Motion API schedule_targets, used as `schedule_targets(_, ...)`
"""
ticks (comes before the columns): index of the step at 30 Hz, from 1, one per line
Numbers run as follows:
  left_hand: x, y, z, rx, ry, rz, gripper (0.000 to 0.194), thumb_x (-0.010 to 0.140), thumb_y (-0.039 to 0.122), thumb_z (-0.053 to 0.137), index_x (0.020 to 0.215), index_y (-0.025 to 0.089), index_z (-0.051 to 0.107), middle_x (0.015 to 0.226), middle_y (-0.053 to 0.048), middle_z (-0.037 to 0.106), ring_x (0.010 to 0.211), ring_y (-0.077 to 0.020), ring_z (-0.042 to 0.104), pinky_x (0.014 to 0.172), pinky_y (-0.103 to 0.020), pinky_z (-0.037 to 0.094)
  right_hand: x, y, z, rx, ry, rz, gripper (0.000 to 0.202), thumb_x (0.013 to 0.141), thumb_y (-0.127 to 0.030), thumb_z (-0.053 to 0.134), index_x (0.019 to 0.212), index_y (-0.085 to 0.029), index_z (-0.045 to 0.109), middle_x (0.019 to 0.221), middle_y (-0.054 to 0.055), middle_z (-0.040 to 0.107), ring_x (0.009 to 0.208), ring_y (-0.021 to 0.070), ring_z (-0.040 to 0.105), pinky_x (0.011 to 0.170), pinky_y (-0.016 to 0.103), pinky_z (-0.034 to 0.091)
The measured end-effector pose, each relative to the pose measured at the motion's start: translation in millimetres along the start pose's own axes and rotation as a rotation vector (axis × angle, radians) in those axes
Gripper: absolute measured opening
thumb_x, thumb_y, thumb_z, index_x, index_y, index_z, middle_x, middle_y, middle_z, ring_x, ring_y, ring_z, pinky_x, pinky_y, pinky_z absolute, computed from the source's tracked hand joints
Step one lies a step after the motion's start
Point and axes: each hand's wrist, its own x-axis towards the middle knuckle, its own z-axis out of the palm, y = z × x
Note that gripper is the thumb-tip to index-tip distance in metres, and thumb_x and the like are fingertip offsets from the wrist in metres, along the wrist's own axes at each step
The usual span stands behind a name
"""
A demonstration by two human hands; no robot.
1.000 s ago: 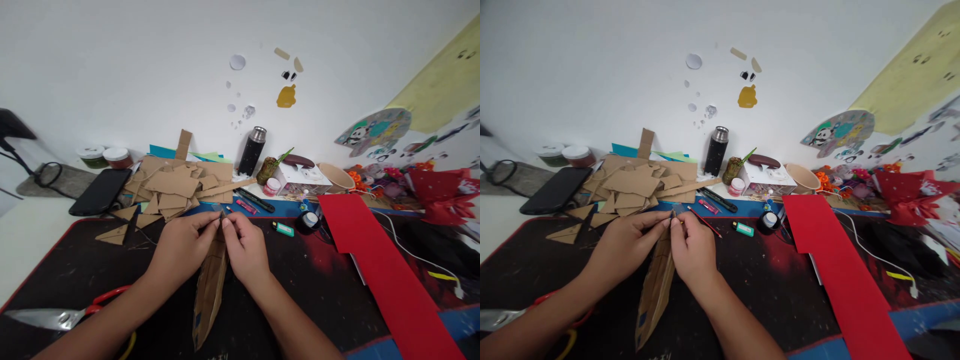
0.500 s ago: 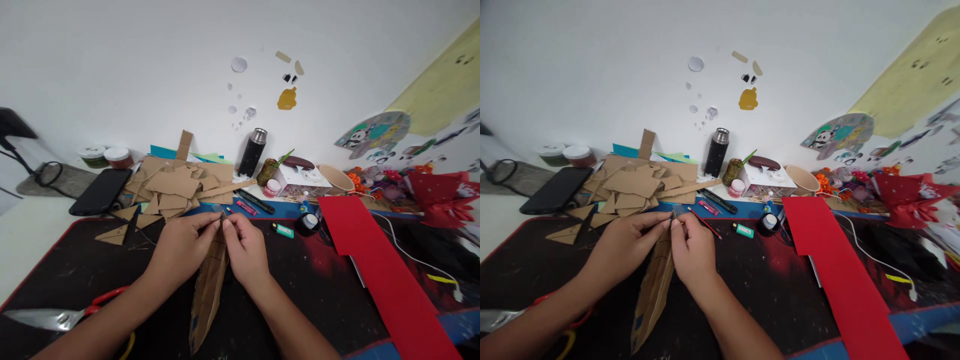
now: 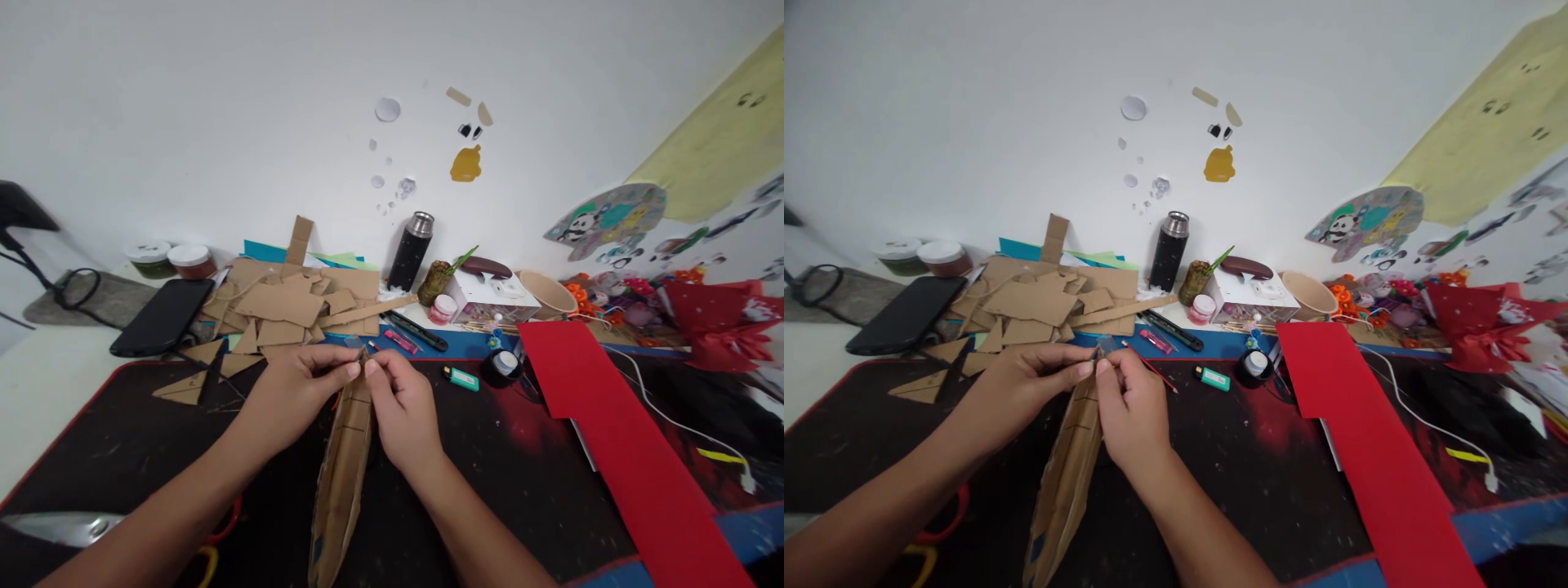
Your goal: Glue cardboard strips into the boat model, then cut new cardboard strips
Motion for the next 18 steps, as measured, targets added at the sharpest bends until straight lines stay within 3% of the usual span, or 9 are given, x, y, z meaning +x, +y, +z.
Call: schedule_targets(18,-1.7,-0.2,1.1,-0.039,0.03,-0.02,0.038,0.077,0.059,0.08,0.096,0.027,0.089,0.107,-0.006,0.089,0.105,-0.0352,0.081,0.106,-0.05,0.058,-0.1,-3.0,-1.5,0.044,0.007,0.016,0.026,0.104,-0.038,0.056,0.085,-0.023,0.065,0.067,-0.005,0.054,0.061,0.0154,0.05,0.059,0.026,0.039)
